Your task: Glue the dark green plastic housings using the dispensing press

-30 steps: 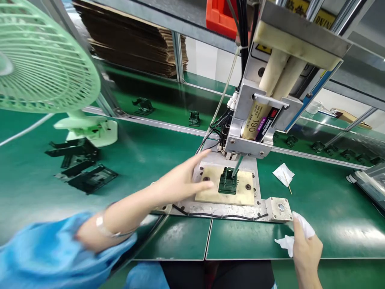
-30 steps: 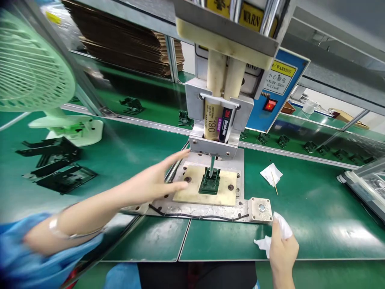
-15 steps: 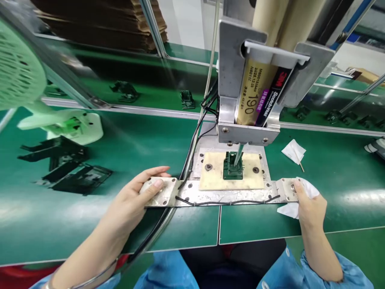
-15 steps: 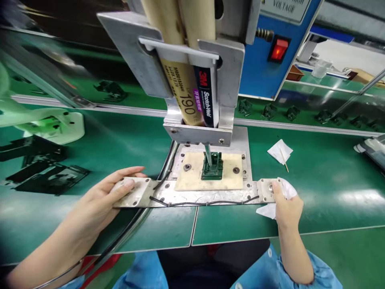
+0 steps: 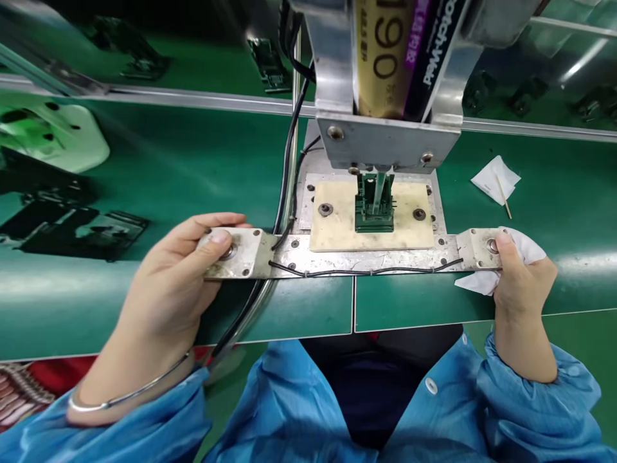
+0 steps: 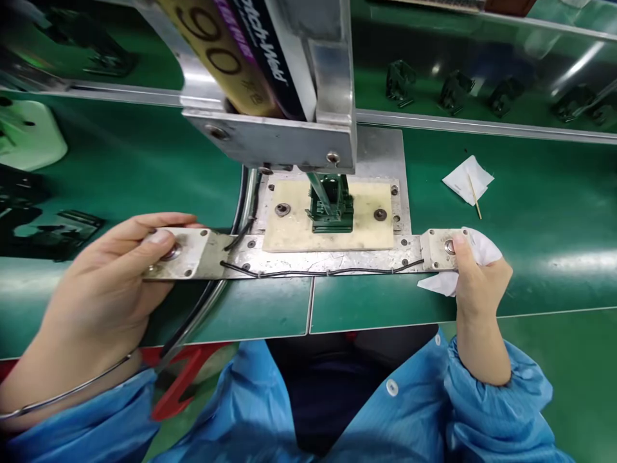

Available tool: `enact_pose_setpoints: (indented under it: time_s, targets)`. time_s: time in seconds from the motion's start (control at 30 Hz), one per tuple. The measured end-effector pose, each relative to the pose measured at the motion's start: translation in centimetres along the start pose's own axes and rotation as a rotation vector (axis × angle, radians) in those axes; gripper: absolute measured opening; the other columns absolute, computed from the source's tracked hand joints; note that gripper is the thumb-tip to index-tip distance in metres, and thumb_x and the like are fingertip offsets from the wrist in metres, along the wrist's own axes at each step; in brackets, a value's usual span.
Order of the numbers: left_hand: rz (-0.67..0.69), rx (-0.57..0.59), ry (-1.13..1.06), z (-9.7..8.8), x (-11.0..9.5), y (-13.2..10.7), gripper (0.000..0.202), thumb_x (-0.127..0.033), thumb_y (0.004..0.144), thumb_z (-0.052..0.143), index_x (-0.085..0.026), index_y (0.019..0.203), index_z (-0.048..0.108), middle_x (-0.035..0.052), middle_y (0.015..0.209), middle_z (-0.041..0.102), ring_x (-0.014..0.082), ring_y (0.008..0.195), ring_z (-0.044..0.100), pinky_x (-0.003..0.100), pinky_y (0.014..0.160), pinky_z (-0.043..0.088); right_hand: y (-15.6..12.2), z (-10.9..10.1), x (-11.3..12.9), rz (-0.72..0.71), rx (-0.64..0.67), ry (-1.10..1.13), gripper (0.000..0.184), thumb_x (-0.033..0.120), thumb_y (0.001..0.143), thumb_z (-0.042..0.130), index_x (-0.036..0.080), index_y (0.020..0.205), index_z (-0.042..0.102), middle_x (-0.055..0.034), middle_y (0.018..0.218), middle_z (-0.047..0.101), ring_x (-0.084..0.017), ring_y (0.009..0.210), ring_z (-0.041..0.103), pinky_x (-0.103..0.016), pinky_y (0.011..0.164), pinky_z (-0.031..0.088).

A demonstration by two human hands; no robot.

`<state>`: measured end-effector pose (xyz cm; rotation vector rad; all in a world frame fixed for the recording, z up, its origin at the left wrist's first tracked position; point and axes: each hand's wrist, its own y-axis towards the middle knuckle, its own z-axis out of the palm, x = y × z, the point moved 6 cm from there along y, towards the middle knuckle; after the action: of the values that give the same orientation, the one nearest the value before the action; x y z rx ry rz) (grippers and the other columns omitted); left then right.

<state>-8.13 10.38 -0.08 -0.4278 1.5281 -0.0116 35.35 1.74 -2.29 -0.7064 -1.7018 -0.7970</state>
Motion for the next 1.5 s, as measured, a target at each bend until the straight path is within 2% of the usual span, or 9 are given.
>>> enact_pose_setpoints:
  time_s: [0.27, 0.5, 0.63, 0.9, 1.13, 1.37, 1.5]
  targets:
    - [0.037, -0.008, 0.043, -0.2, 0.1, 0.2, 0.019, -0.019, 0.070, 0.078, -0.018, 0.089, 0.074, 0.0008, 0.074, 0.068, 0.0106, 0.061, 0.059, 0.014, 0.053, 0.050, 0.0, 0.1, 0.2, -0.012, 0.026, 0.015, 0.042, 0.045, 0.071, 0.082, 0.008, 0.091, 0.077, -0.0067, 0.074, 0.069, -0.018, 0.068, 0.062, -0.034, 0.069, 0.053]
    - [0.131, -0.030, 0.105, 0.0, -0.3, -0.1, 0.018, -0.020, 0.073, 0.074, -0.016, 0.091, 0.075, 0.0025, 0.077, 0.068, 0.0112, 0.062, 0.057, 0.016, 0.053, 0.045, -0.1, 0.3, 1.1, -0.050, 0.031, 0.042, 0.036, 0.041, 0.070, 0.082, 0.009, 0.085, 0.076, -0.0031, 0.066, 0.062, -0.015, 0.060, 0.057, -0.028, 0.053, 0.047]
    - [0.147, -0.036, 0.123, -0.1, -0.4, -0.1, 0.018, -0.019, 0.074, 0.072, -0.015, 0.092, 0.074, 0.0025, 0.075, 0.066, 0.0122, 0.062, 0.057, 0.017, 0.054, 0.045, -0.2, 0.2, 1.4, -0.092, 0.018, 0.000, 0.031, 0.039, 0.071, 0.080, 0.010, 0.080, 0.075, -0.0005, 0.062, 0.058, -0.013, 0.059, 0.054, -0.026, 0.055, 0.044]
    - [0.206, 0.017, 0.163, -0.9, 0.2, 0.0, 0.019, -0.018, 0.083, 0.067, -0.020, 0.100, 0.075, 0.0000, 0.085, 0.070, 0.0116, 0.068, 0.061, 0.017, 0.058, 0.048, -0.4, -0.1, 1.2, -0.050, -0.033, 0.003, 0.030, 0.039, 0.067, 0.083, 0.012, 0.076, 0.075, -0.0001, 0.064, 0.057, -0.011, 0.056, 0.050, -0.024, 0.049, 0.039]
    - [0.186, 0.015, 0.187, -1.1, 0.2, 0.1, 0.018, -0.022, 0.084, 0.068, -0.020, 0.101, 0.075, -0.0007, 0.091, 0.071, 0.0119, 0.070, 0.064, 0.018, 0.060, 0.051, -0.1, -0.4, 0.9, -0.045, -0.050, -0.007, 0.035, 0.044, 0.066, 0.085, 0.011, 0.075, 0.074, 0.0004, 0.063, 0.055, -0.010, 0.055, 0.048, -0.023, 0.048, 0.038]
    - [0.191, 0.039, 0.175, -1.4, 0.5, 0.4, 0.017, -0.027, 0.085, 0.070, -0.021, 0.101, 0.074, 0.0018, 0.088, 0.073, 0.0119, 0.069, 0.064, 0.015, 0.058, 0.053, -0.2, -0.4, 0.8, -0.021, -0.045, -0.013, 0.034, 0.044, 0.065, 0.086, 0.013, 0.076, 0.076, 0.0012, 0.062, 0.056, -0.011, 0.056, 0.049, -0.024, 0.050, 0.041]
    - [0.082, 0.024, 0.146, -0.9, 0.5, 0.1, 0.016, -0.030, 0.082, 0.072, -0.022, 0.096, 0.074, 0.0030, 0.088, 0.072, 0.0116, 0.065, 0.062, 0.014, 0.053, 0.052, -0.3, -0.6, 0.5, 0.010, -0.069, -0.011, 0.040, 0.046, 0.064, 0.088, 0.013, 0.085, 0.079, -0.0011, 0.068, 0.065, -0.012, 0.060, 0.056, -0.024, 0.055, 0.046]
